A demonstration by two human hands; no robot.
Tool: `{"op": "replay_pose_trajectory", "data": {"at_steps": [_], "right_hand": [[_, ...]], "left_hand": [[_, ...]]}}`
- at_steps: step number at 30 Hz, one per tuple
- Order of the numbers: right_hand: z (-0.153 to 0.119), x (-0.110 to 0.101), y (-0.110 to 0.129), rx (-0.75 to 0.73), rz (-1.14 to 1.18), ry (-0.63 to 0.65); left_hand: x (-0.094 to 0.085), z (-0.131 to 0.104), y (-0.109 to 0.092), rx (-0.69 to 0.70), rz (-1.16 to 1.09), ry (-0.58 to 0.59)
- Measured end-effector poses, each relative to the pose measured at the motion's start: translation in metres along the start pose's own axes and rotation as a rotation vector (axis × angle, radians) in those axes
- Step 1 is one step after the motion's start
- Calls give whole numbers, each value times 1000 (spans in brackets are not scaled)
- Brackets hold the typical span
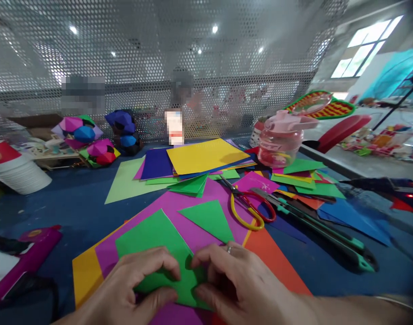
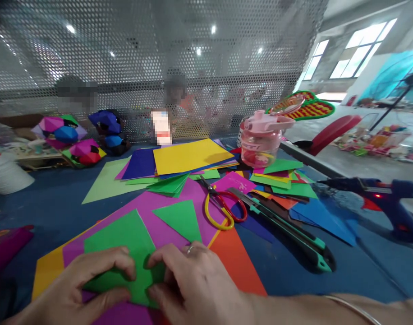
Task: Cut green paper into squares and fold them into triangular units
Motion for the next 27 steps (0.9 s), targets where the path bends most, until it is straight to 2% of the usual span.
{"op": "replay_pose_trajectory", "data": {"at_steps": [3,6,10,13,18,23,27], "right_hand": [[0,-2,2,11,-3,-22],[-1,-3,3,30,-28,-29],[-4,-3,6,12,-103,-49],[-8,-2,9,-52,-120,-49],[-16,-5,15,-177,-140,-90],[-18,-9,21,-340,-150,-49],[-18,-11,24,-377,-250,-44]], "left_hand": [[3,2,4,-60,-72,38],[2,1,11,-158,-146,22],[0,-2,12,-191,-192,-4],[-1,-3,10,-197,-219,-7],[-3,-3,-1,-91,-247,-8],[-2,-3,2,-213,-308,7],[-1,-2,8,-264,-327,-5]]}}
Point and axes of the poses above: each hand's wrist, its own z-axis towards the middle knuckle, its own x-axis out of the palm, y = z × x, the point moved 6 cm from there along z, towards the middle knuckle, and after that the axes turned 3 degrees about -z, right-handed, at the moved point
